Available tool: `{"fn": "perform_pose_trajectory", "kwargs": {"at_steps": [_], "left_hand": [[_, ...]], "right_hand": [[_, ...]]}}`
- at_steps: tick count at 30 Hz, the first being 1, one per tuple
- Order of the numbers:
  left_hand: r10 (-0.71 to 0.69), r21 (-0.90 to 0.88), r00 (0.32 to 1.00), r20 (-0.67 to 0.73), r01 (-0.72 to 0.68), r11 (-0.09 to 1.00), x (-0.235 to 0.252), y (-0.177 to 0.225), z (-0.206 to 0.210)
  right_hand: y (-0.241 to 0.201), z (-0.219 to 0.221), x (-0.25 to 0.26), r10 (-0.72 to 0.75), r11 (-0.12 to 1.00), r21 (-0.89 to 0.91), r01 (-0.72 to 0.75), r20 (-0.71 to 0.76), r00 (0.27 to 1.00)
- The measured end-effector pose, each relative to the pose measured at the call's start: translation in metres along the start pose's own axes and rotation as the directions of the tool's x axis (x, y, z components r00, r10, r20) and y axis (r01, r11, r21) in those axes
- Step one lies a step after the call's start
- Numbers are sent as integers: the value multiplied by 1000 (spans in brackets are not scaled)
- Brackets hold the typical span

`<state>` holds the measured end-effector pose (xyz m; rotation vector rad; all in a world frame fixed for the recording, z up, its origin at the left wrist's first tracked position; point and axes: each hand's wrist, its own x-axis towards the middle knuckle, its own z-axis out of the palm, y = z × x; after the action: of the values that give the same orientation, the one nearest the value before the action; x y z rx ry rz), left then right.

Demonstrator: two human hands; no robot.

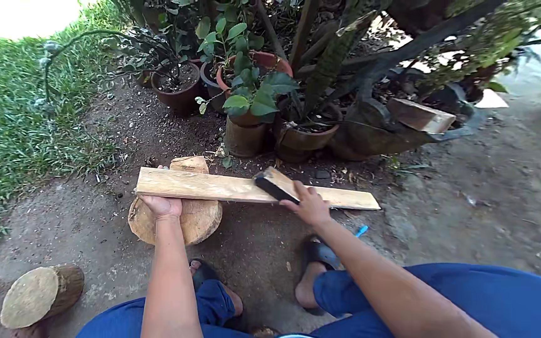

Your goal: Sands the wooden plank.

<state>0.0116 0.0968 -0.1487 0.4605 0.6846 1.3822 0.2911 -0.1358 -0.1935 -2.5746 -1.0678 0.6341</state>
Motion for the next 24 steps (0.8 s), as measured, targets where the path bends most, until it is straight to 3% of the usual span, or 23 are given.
{"fn": "perform_pose_trajectory", "kwargs": {"at_steps": [3,5,10,13,16,18,20,24], "left_hand": [[-12,3,1000,-16,12,1000,-3,2,1],[-8,11,1000,-15,8,1000,-1,1,0],[12,24,1000,2,-12,1000,1,-2,0],[45,41,998,38,-46,998,3,-3,-4],[75,23,996,54,-76,997,1,-3,-3],[59,9,996,60,-60,998,2,-1,-3],[32,6,998,57,-32,999,4,-1,-4],[16,10,1000,19,-17,1000,3,-2,-2]], "right_hand": [[13,-1,3,61,996,60,-59,-37,997],[-10,1,-2,-10,997,72,15,-59,998],[-148,11,-20,-383,917,100,386,-45,922],[-246,13,-30,-510,852,144,503,17,860],[-294,14,-29,-555,828,145,541,79,828],[-287,15,-25,-579,814,121,569,69,813],[-251,17,-17,-592,803,96,588,26,805],[-116,17,7,-537,843,1,538,-37,843]]}}
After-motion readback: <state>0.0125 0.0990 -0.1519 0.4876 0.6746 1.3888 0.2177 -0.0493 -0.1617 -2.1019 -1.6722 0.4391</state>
